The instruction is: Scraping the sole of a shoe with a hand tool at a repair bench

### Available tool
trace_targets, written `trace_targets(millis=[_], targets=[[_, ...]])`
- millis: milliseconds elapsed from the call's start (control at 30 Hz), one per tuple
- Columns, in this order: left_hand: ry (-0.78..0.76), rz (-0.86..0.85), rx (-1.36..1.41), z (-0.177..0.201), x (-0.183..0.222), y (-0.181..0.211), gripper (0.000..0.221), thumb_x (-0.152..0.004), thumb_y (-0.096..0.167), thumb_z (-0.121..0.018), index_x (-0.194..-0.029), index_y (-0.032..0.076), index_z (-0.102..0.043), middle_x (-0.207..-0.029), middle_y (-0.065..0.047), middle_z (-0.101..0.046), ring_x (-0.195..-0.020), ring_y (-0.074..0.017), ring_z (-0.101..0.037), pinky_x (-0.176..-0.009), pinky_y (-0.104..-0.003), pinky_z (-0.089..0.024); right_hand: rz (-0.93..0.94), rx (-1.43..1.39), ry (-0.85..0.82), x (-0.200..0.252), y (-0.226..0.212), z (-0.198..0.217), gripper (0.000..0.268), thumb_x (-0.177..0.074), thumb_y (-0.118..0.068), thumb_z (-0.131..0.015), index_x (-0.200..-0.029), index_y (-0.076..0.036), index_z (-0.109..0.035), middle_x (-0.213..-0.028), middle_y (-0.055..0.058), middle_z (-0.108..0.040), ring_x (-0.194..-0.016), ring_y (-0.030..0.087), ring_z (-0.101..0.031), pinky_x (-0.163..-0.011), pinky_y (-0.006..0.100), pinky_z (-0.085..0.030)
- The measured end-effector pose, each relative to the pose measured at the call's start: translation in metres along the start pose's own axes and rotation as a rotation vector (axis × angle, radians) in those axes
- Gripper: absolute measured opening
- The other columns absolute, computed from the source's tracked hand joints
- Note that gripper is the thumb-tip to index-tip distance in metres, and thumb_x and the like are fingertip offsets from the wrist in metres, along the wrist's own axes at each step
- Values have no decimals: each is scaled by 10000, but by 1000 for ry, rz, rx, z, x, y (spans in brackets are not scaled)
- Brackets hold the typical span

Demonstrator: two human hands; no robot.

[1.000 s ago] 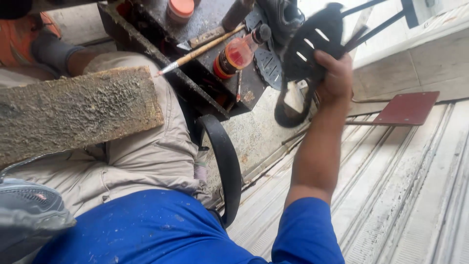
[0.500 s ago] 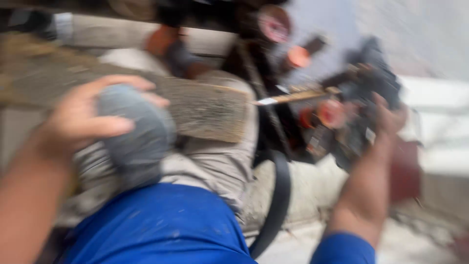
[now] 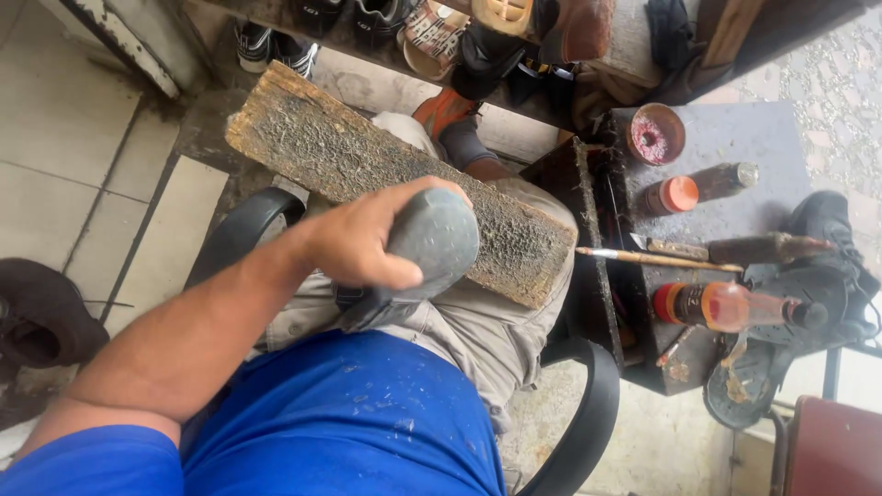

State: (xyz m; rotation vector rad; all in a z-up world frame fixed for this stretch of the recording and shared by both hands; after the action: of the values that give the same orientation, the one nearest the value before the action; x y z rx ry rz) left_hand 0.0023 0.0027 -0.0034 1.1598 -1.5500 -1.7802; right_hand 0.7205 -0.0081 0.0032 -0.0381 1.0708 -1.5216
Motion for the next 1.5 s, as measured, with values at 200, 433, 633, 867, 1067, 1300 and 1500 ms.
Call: trace_targets(millis=[200,433,633,867,1067,1300,1500], targets=[[199,-316,-706,-73,26,52,579,-708,31,-689,-1259,6,-513,-1244,-166,-619,-1066,-362,-627,-943,-470,-502,410,-503,-118,127,-252,-97,271,-1090,-211,-531,-935,4,-586,-808,125,-674,-802,223,-666,-720,243,-493],[172,-207,-821,-114,48,31,533,-848,400,-690,-1267,112,-529,-1340,-153,-644,-1049,-399,-575,-877,-535,-456,113,-1264,-650,181,-360,-176,305,-919,-50,-728,-1212,-114,-671,-1000,196,-675,-776,306,-729,-685,312,-669],[173,-201,-895,-126,55,22,547,-918,493,-628,-1297,103,-569,-1354,-129,-634,-1040,-373,-581,-850,-513,-442,105,-982,-497,198,-363,-171,155,-900,-83,-720,-994,-91,-597,-904,165,-682,-854,285,-694,-834,374,-643],[77,-163,-984,-132,64,13,709,-746,525,-656,-1334,139,-560,-1409,-116,-575,-1066,-365,-551,-826,-521,-418,308,-871,-601,211,-367,-154,72,-920,-93,-654,-937,-89,-584,-879,140,-685,-905,380,-725,-932,508,-612],[46,-154,-1017,-132,63,13,762,-694,527,-677,-1341,145,-548,-1406,-110,-569,-1080,-358,-544,-833,-508,-413,305,-839,-584,218,-368,-149,68,-944,-123,-653,-931,-84,-599,-920,135,-687,-997,434,-726,-994,564,-611],[58,-173,-1043,-135,62,15,693,-767,560,-657,-1303,134,-554,-1362,-101,-573,-1055,-343,-533,-789,-492,-405,287,-823,-620,217,-376,-144,97,-951,-87,-640,-893,-39,-580,-905,178,-685,-1013,489,-717,-1014,599,-607],[87,-209,-1071,-137,59,19,561,-777,396,-613,-1263,121,-559,-1317,-108,-589,-1007,-341,-534,-756,-493,-410,213,-867,-585,217,-377,-144,60,-916,-17,-667,-945,-24,-615,-925,199,-686,-884,331,-724,-1049,579,-614]])
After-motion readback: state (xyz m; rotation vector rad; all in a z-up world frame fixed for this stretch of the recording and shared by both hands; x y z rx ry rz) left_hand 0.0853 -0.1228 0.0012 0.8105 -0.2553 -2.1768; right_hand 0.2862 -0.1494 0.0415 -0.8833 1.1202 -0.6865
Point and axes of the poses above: each hand's wrist, its own x-axis away from the middle knuckle, its own z-axis out of the back of the hand, y = z × x, the point moved 1 cm from there along -x, towards the middle knuckle
